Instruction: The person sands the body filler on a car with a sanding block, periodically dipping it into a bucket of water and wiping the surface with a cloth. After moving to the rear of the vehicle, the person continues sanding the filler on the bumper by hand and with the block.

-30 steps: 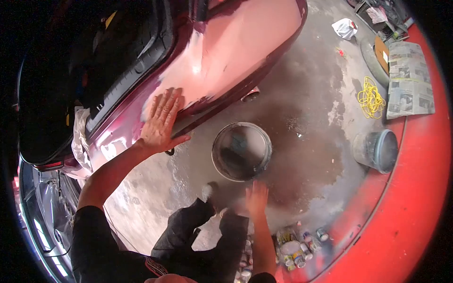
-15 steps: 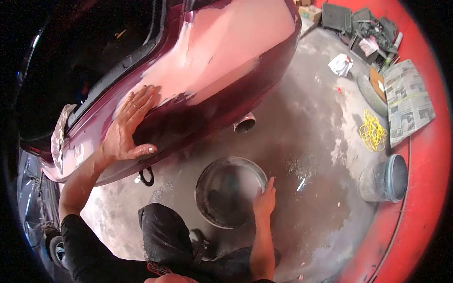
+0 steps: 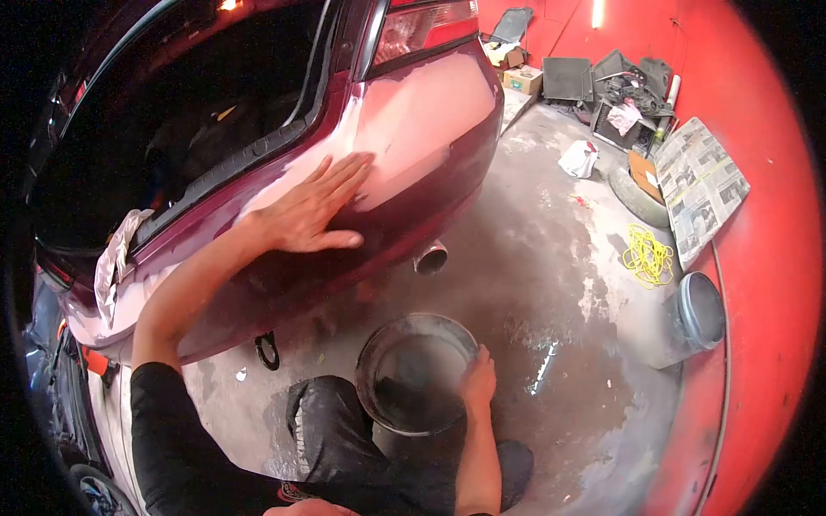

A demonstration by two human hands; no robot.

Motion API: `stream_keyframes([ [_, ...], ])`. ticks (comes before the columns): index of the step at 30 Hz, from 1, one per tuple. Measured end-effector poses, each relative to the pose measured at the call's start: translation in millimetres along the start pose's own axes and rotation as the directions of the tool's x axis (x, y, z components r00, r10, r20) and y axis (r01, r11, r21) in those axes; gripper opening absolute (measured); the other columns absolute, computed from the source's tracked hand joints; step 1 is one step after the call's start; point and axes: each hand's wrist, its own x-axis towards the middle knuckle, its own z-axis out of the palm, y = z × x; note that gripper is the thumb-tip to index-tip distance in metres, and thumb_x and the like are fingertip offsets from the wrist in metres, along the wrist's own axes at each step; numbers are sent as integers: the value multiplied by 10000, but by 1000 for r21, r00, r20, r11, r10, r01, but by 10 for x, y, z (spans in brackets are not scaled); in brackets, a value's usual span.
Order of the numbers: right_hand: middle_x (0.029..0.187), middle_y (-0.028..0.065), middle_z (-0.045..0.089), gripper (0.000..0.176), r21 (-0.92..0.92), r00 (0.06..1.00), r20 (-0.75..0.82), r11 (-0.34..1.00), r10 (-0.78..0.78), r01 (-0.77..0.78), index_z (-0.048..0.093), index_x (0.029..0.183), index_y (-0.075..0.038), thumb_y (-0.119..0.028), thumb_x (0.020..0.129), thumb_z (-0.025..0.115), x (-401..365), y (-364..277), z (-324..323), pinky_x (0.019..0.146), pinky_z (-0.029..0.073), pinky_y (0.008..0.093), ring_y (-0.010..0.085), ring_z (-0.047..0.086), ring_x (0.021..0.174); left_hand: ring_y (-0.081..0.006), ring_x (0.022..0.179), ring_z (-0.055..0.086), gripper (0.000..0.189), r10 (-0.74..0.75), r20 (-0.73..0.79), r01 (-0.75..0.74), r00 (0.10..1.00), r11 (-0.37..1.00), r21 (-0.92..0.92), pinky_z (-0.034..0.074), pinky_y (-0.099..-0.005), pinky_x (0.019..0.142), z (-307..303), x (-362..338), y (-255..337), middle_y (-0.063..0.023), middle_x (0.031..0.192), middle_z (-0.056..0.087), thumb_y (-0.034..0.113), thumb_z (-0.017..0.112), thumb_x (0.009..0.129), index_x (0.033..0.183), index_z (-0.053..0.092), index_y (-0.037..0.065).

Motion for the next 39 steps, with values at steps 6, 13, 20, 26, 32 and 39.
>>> stream_keyframes([
  [6, 1249, 292, 658, 436, -33, 1000, 26, 999, 9, -8, 544, 1440, -67, -151, 1012, 574, 32, -67, -65, 958, 524, 552, 491, 652, 1142, -375, 1624, 201, 1055, -24, -117, 75, 993, 891, 448, 67, -664, 1286, 138, 707, -255, -247, 1714, 282, 767, 387, 1012, 1629, 274, -82],
  [13, 1049, 303, 695, 358, -81, 997, -48, 995, -64, 60, 571, 1324, -53, -102, 971, 607, 96, 94, 62, 884, 514, 592, 516, 667, 1004, -349, 1632, 180, 1164, -129, -242, 230, 962, 860, 456, 54, -709, 1267, 169, 1343, -503, -228, 1710, 308, 870, 311, 954, 1618, 303, -85],
  [20, 1073, 303, 693, 383, -85, 999, -1, 995, -53, 52, 564, 1341, -59, -134, 969, 620, 81, 53, 19, 881, 519, 594, 517, 670, 1013, -390, 1629, 154, 1202, -80, -177, 138, 981, 928, 347, 112, -694, 1267, 240, 802, -370, -260, 1720, 254, 902, 300, 931, 1625, 301, -80],
  [26, 1161, 297, 684, 453, -134, 998, 58, 991, -21, 28, 541, 1386, -66, -145, 948, 625, 99, 94, 46, 923, 526, 571, 496, 670, 1083, -435, 1615, 169, 1148, -102, -58, 107, 993, 989, 98, 142, -648, 1279, 175, 210, -91, -293, 1726, 192, 805, 488, 952, 1635, 242, -84],
  [32, 1256, 296, 670, 436, 10, 965, 105, 970, -242, 242, 593, 1362, 5, -57, 930, 603, 210, 295, 20, 1005, 499, 529, 503, 638, 1161, -465, 1248, 590, 845, -104, -155, 74, 982, 979, -191, 435, -514, 1123, 34, -210, 74, -293, 1362, 609, 676, 615, 962, 1339, 585, -79],
  [39, 1128, 384, 674, 352, -167, 981, 85, 968, -177, 189, 506, 1301, 35, -64, 974, 590, 200, 161, -60, 923, 474, 593, 557, 641, 1103, -459, 1549, 321, 906, -307, -325, 310, 894, 950, -46, 211, -698, 1238, 12, -1302, 424, -265, 1623, 409, 578, 708, 932, 1549, 425, -22],
])
